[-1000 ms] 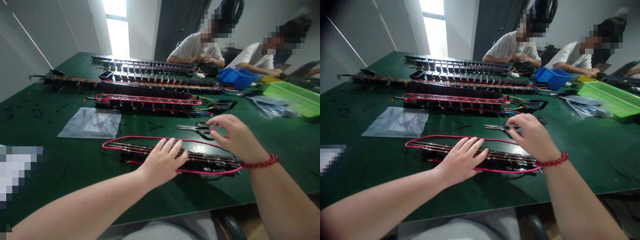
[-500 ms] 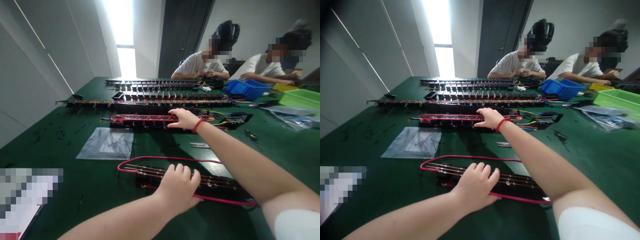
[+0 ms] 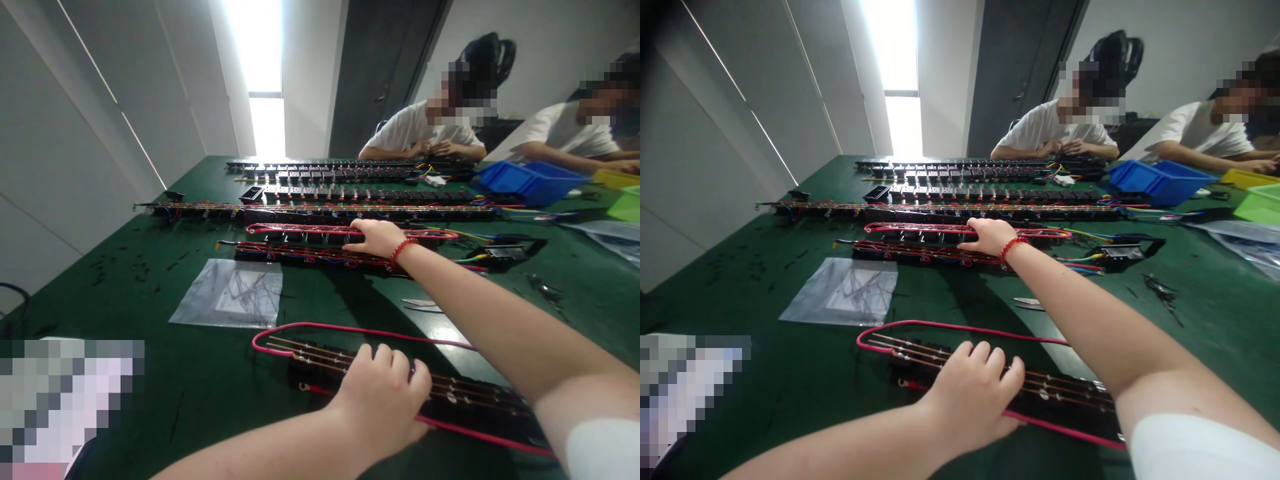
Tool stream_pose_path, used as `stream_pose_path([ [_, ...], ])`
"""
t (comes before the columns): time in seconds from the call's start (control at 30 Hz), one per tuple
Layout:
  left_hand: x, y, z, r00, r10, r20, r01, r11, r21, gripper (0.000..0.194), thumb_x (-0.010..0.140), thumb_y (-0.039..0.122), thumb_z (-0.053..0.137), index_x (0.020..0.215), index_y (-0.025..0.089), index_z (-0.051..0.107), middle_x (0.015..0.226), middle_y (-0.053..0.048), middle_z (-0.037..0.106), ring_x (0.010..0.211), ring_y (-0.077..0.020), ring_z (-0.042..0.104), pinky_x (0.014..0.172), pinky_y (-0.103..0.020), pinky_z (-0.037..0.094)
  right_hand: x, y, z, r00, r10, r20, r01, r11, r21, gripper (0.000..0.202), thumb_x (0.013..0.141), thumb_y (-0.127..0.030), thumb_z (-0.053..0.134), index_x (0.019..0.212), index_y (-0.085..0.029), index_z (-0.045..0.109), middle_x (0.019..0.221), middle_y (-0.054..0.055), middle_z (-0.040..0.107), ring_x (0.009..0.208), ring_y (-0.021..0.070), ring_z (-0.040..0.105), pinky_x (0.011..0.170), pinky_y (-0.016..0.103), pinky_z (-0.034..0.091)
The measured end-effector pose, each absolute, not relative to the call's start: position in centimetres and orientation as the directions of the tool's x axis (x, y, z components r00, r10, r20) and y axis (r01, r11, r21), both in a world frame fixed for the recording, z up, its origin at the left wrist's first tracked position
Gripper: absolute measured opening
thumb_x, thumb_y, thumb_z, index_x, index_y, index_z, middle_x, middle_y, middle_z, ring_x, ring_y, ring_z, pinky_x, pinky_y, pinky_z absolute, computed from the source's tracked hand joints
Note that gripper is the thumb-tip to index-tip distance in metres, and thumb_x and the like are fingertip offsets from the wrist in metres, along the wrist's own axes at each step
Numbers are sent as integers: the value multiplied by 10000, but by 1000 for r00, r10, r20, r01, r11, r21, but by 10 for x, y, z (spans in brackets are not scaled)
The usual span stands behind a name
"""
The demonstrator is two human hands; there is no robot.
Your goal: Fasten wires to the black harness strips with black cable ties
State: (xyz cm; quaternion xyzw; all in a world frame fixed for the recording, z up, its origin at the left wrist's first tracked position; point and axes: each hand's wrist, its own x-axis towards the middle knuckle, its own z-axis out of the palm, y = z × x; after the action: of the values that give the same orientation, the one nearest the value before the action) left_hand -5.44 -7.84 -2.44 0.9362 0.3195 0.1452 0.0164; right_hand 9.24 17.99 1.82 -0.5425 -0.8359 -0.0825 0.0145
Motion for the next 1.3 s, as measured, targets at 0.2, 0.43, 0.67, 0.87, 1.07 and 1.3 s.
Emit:
stream_pose_path([
  [0.2,-55,-77,-25,756,585,293,583,-806,105,608,936,585,586,1308,108,520,1019,-88,664,859,-246,608,656,-377,480,89,218,12,-439,896,65,895,430,120,371,983,-413,629,1279,-190,629,1267,97,662,1054,220,671,894,442,589],
  [0.43,-56,-77,-25,754,580,310,579,-808,104,563,953,568,549,1294,121,517,1007,-70,650,838,-239,600,665,-392,496,102,241,2,-523,844,117,851,511,119,352,989,-404,622,1281,-208,636,1332,105,639,1120,232,651,949,464,571],
  [0.67,-55,-77,-25,752,584,305,583,-806,104,586,930,564,599,1293,111,518,1008,-74,649,841,-240,595,655,-379,481,142,280,3,-372,928,-28,923,373,97,374,983,-397,632,1302,-202,623,1332,106,636,1112,235,656,931,461,579],
  [0.87,-55,-77,-25,748,589,307,593,-800,88,587,930,590,584,1277,121,521,994,-61,649,829,-236,595,649,-374,471,144,304,-3,-295,927,-234,944,321,82,367,983,-399,631,1295,-204,628,1328,103,639,1111,235,657,930,457,580],
  [1.07,-57,-76,-24,752,584,307,589,-804,86,565,949,581,552,1278,122,519,985,-57,639,811,-229,581,639,-372,449,139,313,-4,-273,939,-211,948,300,108,364,982,-402,633,1287,-203,634,1325,97,641,1114,240,656,931,455,579],
  [1.3,-57,-75,-23,756,587,291,588,-804,93,530,958,575,532,1240,126,527,967,-53,625,806,-230,572,628,-370,429,133,306,-15,-273,960,58,956,264,126,411,972,-399,648,1323,-188,607,1327,107,635,1120,246,657,927,474,579],
])
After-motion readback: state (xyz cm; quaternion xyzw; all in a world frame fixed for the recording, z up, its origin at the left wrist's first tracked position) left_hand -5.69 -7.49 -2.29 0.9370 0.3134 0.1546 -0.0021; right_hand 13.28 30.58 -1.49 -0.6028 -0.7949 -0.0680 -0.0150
